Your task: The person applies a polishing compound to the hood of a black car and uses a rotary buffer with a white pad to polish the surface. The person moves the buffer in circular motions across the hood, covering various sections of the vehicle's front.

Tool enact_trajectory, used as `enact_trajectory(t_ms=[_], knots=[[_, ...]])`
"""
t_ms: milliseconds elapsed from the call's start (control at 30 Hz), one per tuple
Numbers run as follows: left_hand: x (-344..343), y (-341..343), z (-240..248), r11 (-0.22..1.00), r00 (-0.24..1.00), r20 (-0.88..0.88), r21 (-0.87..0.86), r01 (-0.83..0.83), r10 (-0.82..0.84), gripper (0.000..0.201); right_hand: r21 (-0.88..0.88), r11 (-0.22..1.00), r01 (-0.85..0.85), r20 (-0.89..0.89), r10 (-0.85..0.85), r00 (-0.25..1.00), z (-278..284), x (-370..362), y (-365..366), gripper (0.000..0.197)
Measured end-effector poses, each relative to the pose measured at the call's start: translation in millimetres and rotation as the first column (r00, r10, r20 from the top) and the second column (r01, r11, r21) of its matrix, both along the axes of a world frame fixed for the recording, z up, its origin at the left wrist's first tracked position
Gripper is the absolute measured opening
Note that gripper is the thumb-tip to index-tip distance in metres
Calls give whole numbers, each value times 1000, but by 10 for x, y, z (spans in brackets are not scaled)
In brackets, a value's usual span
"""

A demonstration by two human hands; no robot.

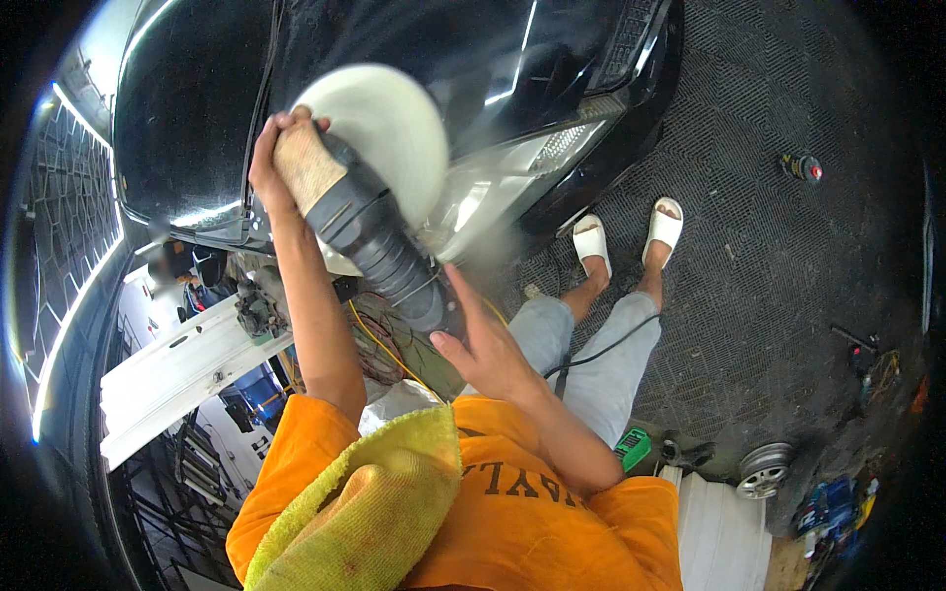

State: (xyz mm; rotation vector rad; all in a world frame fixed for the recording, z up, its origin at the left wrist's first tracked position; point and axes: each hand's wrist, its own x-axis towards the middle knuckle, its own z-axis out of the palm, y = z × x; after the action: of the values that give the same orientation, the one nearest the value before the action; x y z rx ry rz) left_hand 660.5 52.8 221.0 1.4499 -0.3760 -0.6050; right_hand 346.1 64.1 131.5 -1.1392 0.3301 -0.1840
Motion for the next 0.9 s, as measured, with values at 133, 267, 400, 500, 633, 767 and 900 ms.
enact_trajectory(t_ms=[133,267,400,500,633,767,900], knots=[[-150,-707,-138,987,992,53,113,110,-117,31,-31,990,136,-23,-137,990,-116,-94,-201,77],[-238,-1316,-352,934,941,73,166,315,-330,28,364,913,187,-112,-156,981,-58,-175,-454,77],[-555,-1778,-449,870,899,63,289,398,-433,32,512,820,255,-69,-257,964,-223,-232,-494,79],[-643,-1894,-486,841,880,54,328,430,-471,33,569,760,313,-86,-324,942,-249,-238,-476,79],[-462,-1696,-431,864,887,124,323,387,-444,33,528,817,233,-54,-241,969,-232,-231,-432,77],[-210,-1124,-191,927,955,159,325,188,-250,31,361,920,151,-51,-142,989,-91,-93,-332,80],[-51,-448,93,982,998,59,187,-18,7,27,45,991,126,51,-128,990,-33,74,-94,85]])
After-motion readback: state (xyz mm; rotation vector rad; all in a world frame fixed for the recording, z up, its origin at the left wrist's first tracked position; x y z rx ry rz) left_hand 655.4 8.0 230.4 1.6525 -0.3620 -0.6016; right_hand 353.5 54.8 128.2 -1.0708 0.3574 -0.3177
